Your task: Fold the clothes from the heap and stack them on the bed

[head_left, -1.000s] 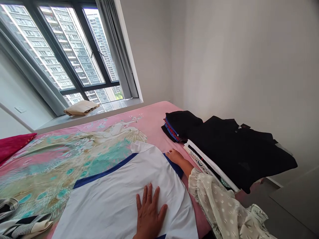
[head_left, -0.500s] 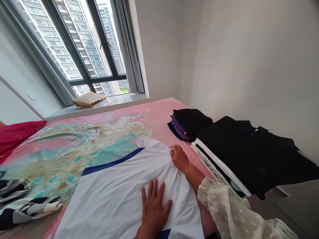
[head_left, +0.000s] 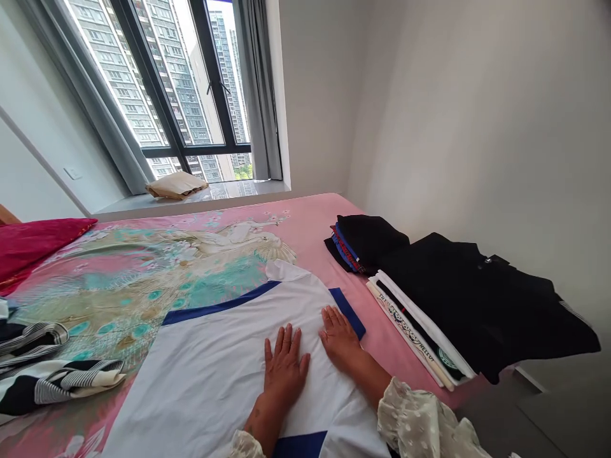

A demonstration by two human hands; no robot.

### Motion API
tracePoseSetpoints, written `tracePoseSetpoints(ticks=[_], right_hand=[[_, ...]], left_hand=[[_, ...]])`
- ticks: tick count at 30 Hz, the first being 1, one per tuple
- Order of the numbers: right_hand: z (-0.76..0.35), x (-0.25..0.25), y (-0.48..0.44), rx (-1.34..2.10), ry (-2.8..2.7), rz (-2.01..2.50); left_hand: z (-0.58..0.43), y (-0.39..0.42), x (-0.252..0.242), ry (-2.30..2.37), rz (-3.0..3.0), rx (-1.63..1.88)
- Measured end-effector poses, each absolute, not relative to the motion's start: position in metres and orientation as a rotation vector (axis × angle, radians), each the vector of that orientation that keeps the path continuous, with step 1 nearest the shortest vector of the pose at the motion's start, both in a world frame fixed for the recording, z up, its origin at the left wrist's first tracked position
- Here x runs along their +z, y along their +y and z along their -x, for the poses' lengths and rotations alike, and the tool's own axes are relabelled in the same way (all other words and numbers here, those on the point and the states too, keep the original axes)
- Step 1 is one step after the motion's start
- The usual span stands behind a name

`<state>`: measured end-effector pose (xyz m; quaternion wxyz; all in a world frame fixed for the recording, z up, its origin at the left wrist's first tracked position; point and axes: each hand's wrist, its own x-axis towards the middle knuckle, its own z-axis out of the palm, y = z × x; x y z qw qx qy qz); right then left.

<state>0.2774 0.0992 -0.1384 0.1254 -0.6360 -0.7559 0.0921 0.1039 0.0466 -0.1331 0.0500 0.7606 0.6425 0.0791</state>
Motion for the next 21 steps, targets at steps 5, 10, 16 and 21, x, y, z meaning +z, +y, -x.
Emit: tracePoseSetpoints(ticks=[5, 10, 16, 21], right_hand=[[-0.261, -0.137, 0.094, 0.121, -2.268, 1.805], [-0.259, -0.154, 0.081, 0.160, -2.409, 1.731], [-0.262, -0.178, 0.079, -0.003, -2.361, 1.696], [-0.265, -0.184, 0.082, -0.068, -2.351, 1.666]], left_hand=[[-0.108, 0.047, -0.136, 1.870, -2.386, 0.366], [-0.096, 0.047, -0.131, 1.785, -2.349, 0.331], [0.065, 0.003, -0.126, 2.272, -1.981, -0.039], [0.194, -0.046, -0.111, 2.725, -1.564, -0.197]])
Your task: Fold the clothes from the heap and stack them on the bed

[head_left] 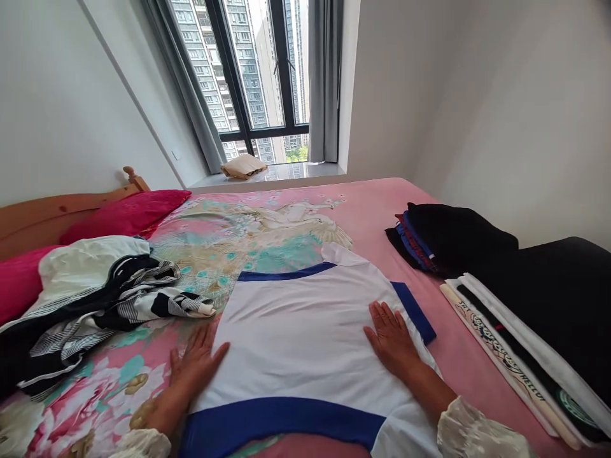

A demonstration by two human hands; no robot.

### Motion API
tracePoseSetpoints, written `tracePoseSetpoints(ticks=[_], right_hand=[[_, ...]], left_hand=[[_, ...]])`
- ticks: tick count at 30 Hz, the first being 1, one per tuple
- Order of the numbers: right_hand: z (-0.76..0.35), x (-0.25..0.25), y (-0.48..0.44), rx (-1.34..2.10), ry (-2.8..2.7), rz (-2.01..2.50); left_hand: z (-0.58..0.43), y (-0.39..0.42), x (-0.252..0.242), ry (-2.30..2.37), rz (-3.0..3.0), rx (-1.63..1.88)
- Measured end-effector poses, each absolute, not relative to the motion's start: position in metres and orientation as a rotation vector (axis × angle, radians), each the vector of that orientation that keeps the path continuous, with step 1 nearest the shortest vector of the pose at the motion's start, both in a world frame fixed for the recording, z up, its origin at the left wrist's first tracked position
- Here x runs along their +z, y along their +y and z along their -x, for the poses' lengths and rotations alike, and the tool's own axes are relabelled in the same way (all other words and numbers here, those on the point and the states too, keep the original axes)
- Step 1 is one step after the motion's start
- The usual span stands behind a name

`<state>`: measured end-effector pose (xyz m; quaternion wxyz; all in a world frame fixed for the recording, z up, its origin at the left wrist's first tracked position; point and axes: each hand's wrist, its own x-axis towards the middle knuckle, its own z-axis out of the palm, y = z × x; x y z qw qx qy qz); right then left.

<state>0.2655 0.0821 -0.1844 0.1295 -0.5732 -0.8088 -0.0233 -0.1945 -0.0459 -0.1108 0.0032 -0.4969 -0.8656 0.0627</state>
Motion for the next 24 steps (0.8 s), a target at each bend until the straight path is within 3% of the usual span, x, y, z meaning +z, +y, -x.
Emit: tracePoseSetpoints(ticks=[3, 5, 11, 16, 21, 24], right_hand=[[-0.255, -0.173, 0.076, -0.052, -2.328, 1.745], [-0.240, -0.160, 0.062, -0.024, -2.312, 1.770], [-0.241, -0.140, 0.015, 0.275, -2.845, 0.899], [-0.273, -0.119, 0.043, 0.350, -2.698, 1.362], [-0.197, -0.094, 0.065, 0.450, -2.619, 0.965], [-0.167, -0.109, 0.101, 0.516, -2.764, 0.849]], left_hand=[[0.181, -0.053, -0.106, -2.628, 1.502, 0.110], [0.139, -0.055, -0.107, -2.417, 1.802, 0.033], [0.074, -0.101, -0.114, -1.708, 2.749, -0.044], [0.143, -0.113, -0.089, -2.063, 2.578, -0.079], [0.111, -0.034, -0.078, -2.021, 2.715, -0.353], [0.099, 0.022, -0.098, -2.022, 2.813, -0.241]])
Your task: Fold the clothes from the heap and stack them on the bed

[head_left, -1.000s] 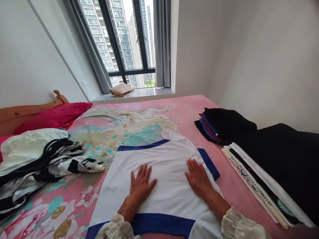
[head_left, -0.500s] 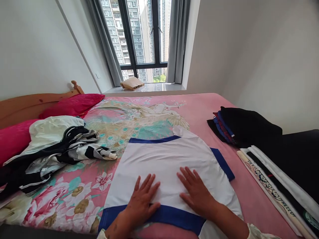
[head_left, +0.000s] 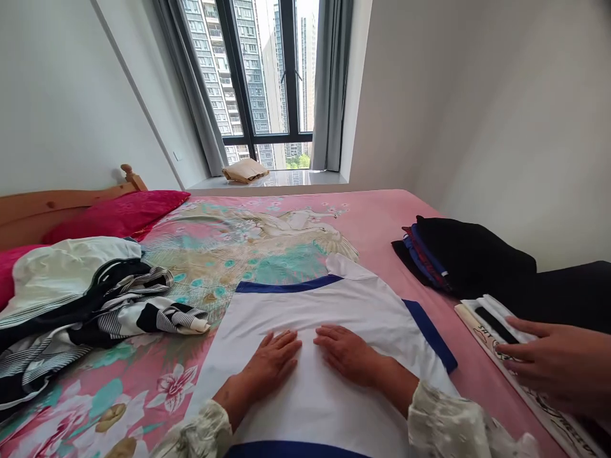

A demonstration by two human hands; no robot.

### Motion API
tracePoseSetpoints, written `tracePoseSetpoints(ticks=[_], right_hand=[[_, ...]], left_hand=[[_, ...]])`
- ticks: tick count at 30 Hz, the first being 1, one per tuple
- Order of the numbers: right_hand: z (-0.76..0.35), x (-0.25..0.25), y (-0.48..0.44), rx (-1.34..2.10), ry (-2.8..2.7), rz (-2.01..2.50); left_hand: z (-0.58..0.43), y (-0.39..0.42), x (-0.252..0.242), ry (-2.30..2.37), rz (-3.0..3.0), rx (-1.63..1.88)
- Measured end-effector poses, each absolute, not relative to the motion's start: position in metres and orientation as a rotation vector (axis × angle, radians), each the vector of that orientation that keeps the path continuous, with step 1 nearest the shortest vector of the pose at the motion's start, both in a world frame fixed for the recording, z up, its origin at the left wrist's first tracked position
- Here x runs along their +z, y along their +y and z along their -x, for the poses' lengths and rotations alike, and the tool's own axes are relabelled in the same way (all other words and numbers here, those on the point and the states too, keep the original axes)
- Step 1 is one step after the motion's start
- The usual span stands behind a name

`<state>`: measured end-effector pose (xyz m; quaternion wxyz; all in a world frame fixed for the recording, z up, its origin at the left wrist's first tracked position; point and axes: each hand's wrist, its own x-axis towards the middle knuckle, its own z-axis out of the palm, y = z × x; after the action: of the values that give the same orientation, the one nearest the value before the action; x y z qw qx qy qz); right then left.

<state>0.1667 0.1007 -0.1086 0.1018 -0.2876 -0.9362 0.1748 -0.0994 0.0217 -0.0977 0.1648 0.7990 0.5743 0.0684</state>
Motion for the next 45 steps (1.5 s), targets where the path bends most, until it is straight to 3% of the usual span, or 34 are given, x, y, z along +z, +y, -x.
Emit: tracePoseSetpoints(ticks=[6, 8, 11, 13, 18, 23, 27, 33, 39, 42, 45], right_hand=[[-0.205, -0.125, 0.197, 0.341, -2.543, 1.868], [-0.200, -0.121, 0.198, 0.292, -2.542, 1.795], [-0.170, -0.125, 0.179, 0.338, -2.729, 1.198], [-0.154, -0.134, 0.175, 0.427, -2.807, 0.921], [-0.162, -0.165, 0.229, 0.315, -2.550, 1.688], [-0.172, -0.162, 0.257, 0.229, -2.435, 1.899], [-0.150, -0.140, 0.203, 0.340, -2.368, 1.994], [-0.194, -0.154, 0.055, 0.286, -2.776, 1.125], [-0.344, -0.190, -0.001, 0.085, -2.453, 1.798], [-0.336, -0.161, -0.009, 0.073, -2.385, 1.907], [-0.265, -0.116, -0.016, 0.073, -2.405, 1.688]], left_hand=[[0.174, 0.087, -0.116, 2.572, -1.681, 0.037], [0.172, 0.091, -0.116, 2.483, -1.899, 0.102], [0.142, 0.094, -0.122, 1.840, -2.438, 0.185], [0.131, 0.101, -0.131, 1.673, -2.487, 0.162], [0.183, 0.140, -0.147, 2.459, -1.864, 0.052], [0.201, 0.153, -0.138, 2.628, -1.715, 0.046], [0.144, 0.115, -0.123, 2.569, -1.773, 0.026], [0.107, -0.032, -0.133, 1.805, -2.386, 0.042], [0.215, -0.142, -0.140, 2.455, -1.962, -0.190], [0.202, -0.135, -0.121, 2.579, -1.951, -0.185], [0.117, -0.101, -0.096, 2.306, -2.255, 0.100]])
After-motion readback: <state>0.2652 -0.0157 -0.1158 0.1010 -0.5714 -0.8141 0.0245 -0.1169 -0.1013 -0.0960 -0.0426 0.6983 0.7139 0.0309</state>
